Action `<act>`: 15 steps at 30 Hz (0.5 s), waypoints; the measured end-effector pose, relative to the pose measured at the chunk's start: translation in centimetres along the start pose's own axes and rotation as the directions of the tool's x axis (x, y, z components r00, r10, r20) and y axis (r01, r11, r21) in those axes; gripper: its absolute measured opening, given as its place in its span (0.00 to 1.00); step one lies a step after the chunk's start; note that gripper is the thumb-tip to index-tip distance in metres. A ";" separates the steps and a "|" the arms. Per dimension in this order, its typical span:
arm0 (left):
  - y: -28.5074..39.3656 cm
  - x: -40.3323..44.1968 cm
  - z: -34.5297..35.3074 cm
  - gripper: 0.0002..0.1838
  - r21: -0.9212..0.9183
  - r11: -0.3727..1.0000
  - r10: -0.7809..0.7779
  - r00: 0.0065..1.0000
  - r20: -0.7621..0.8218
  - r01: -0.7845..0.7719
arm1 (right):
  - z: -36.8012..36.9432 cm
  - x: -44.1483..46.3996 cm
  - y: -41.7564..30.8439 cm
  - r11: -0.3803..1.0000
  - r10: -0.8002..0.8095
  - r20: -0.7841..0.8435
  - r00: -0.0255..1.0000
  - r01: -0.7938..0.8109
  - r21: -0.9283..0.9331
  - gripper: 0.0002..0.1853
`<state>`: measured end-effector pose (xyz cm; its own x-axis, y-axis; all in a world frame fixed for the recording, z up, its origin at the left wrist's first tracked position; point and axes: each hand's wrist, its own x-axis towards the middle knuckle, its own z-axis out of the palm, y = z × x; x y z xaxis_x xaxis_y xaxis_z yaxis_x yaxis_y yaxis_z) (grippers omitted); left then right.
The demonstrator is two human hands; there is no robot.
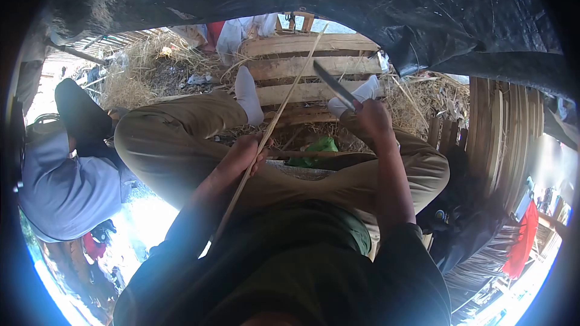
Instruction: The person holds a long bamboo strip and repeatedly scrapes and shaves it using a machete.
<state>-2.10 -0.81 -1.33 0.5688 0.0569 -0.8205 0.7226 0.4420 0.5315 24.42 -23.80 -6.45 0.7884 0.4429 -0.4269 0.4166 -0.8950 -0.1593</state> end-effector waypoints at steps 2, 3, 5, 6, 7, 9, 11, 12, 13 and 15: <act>0.0 0.1 0.0 0.23 0.016 1.000 0.023 1.000 0.019 -0.024 | 1.0 0.1 0.8 0.987 -0.093 0.108 0.990 0.106 -0.120 0.24; 0.1 0.1 0.2 0.23 -0.003 1.000 0.012 1.000 0.021 -0.012 | 0.7 -0.7 -0.2 0.968 -0.154 0.168 0.974 0.183 -0.174 0.25; 0.4 -0.2 0.4 0.23 -0.044 0.999 -0.010 1.000 0.023 0.011 | 1.2 -1.4 -1.6 0.919 -0.190 0.324 0.927 0.284 -0.273 0.28; 0.4 -0.1 0.5 0.23 -0.039 0.999 -0.008 1.000 0.019 0.008 | 1.8 -1.4 -2.4 0.895 -0.165 0.413 0.895 0.312 -0.319 0.29; 0.3 0.0 0.5 0.22 -0.035 0.999 -0.006 1.000 0.013 0.007 | 2.3 -1.6 -2.9 0.872 -0.155 0.473 0.867 0.345 -0.348 0.31; 0.1 0.0 0.4 0.22 -0.039 0.999 -0.003 1.000 0.012 0.003 | 2.8 -2.6 -4.1 0.826 -0.151 0.562 0.813 0.417 -0.380 0.36; -0.1 0.0 0.1 0.21 -0.058 0.998 0.001 1.000 0.023 0.000 | 2.9 -3.0 -5.0 0.825 -0.126 0.583 0.803 0.411 -0.388 0.39; -0.3 0.2 -0.2 0.22 -0.052 0.999 0.002 1.000 0.021 -0.001 | 3.0 -3.0 -5.3 0.846 -0.090 0.572 0.816 0.366 -0.389 0.39; -0.5 0.4 -0.3 0.22 -0.045 0.999 0.003 1.000 0.021 -0.002 | 3.2 -3.0 -5.1 0.863 -0.080 0.518 0.852 0.319 -0.392 0.39; -0.7 0.7 -0.4 0.22 -0.048 0.999 0.008 1.000 0.024 -0.007 | 3.9 -2.7 -4.1 0.896 -0.083 0.356 0.931 0.227 -0.383 0.38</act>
<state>-2.39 -0.67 -2.33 0.5837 0.0386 -0.8111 0.6993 0.4837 0.5263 18.84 -21.53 -8.16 0.5378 0.4680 -0.7013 0.7249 -0.6814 0.1012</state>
